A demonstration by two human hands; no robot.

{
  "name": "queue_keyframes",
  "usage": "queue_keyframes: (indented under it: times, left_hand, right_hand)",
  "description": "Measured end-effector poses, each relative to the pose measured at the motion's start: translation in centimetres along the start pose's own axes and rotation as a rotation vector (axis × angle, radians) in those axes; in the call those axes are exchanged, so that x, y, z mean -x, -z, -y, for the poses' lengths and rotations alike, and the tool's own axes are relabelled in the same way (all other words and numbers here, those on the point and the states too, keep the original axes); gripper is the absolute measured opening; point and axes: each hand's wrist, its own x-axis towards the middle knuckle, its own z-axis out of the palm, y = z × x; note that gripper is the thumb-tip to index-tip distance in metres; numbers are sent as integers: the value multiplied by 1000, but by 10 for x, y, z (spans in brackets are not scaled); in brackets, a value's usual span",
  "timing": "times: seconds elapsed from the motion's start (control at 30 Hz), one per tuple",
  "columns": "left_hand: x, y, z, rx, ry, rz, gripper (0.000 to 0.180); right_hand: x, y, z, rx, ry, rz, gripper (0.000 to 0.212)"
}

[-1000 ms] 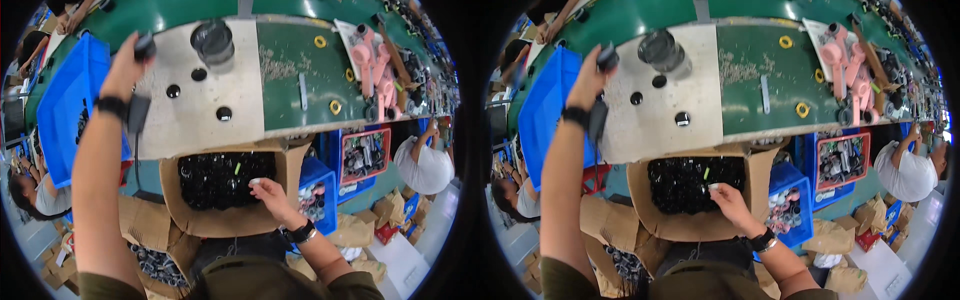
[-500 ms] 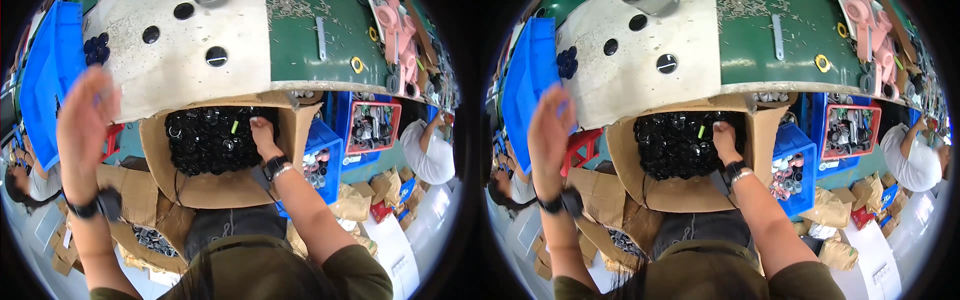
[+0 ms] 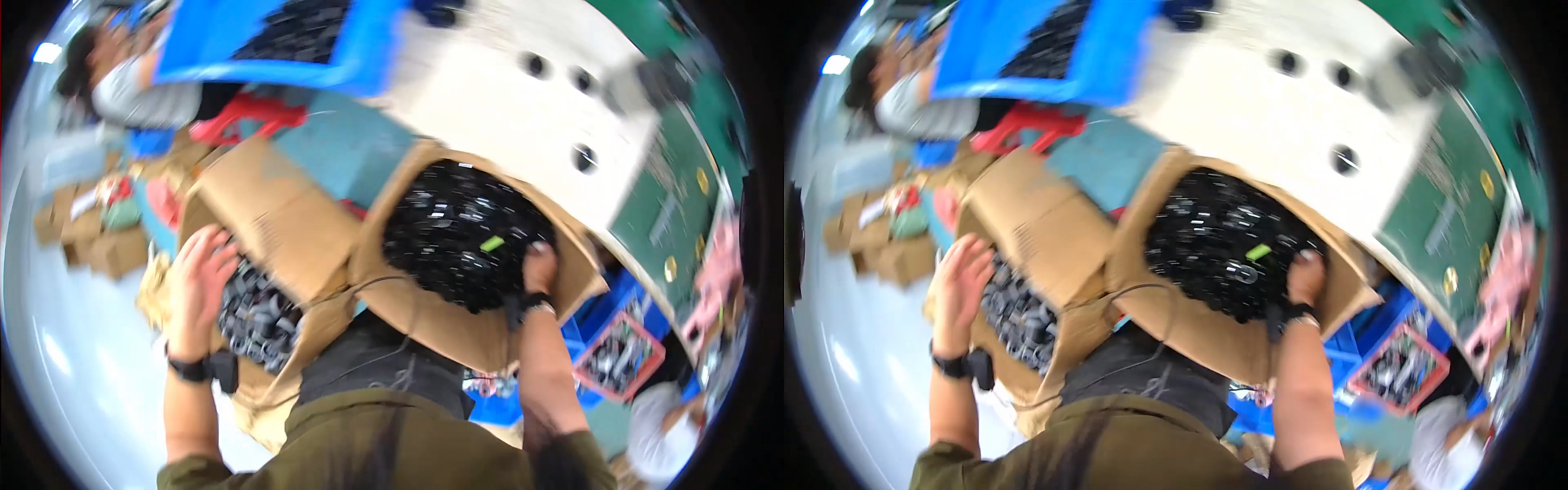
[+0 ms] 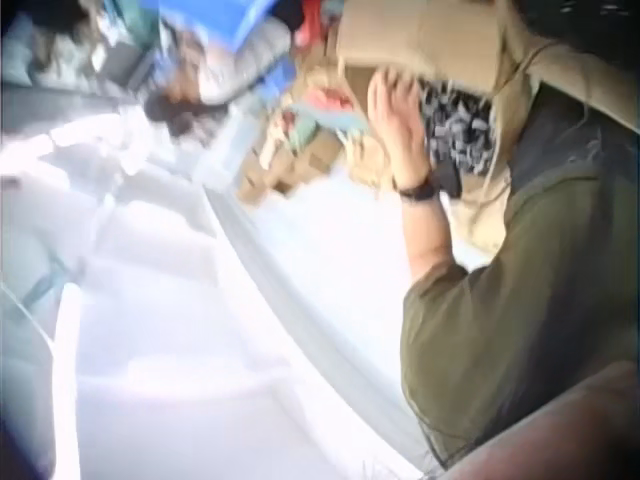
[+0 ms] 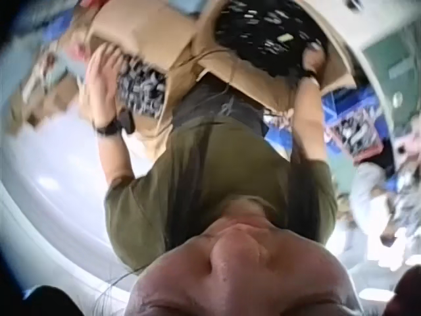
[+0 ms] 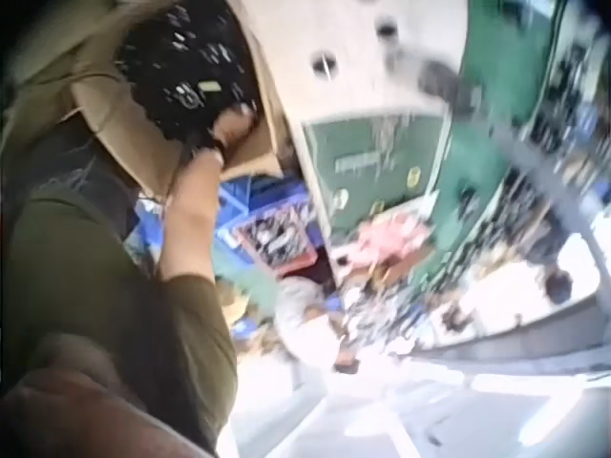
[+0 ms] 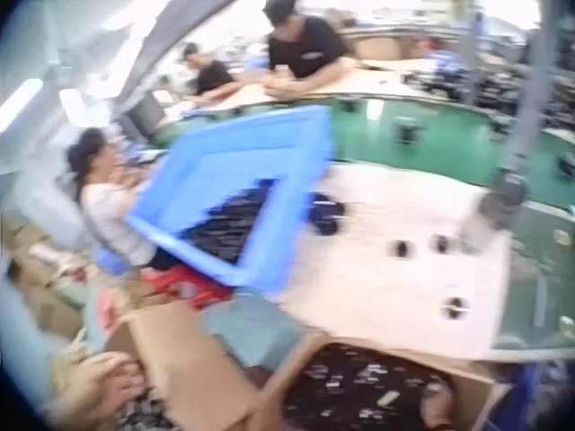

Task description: Assembling electronic gauges by inserting internal circuitry components and attaching protective back covers.

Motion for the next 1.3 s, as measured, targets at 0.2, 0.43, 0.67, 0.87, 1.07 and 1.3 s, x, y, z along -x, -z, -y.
queue_keyframes:
  times: [0.2,0.43,0.67,0.87,1.07,1.3]
  left_hand:
    - [-77,167,115,114,323,-432,31]
    - [-161,138,224,-1123,-130,21,63]
    - [-194,140,270,-1195,-33,245,84]
    - [-119,163,187,-582,21,23,65]
    - [28,101,53,399,20,792,73]
    - [105,12,8,586,142,1212,76]
  right_hand:
    - [49,32,17,-828,-421,338,32]
    - [128,72,67,-790,-278,431,25]
    - [169,77,105,-838,-228,556,27]
    - [209,99,174,-993,-75,678,35]
    - [282,156,260,-868,377,839,41]
    - [344,255,286,-150,1247,241,42]
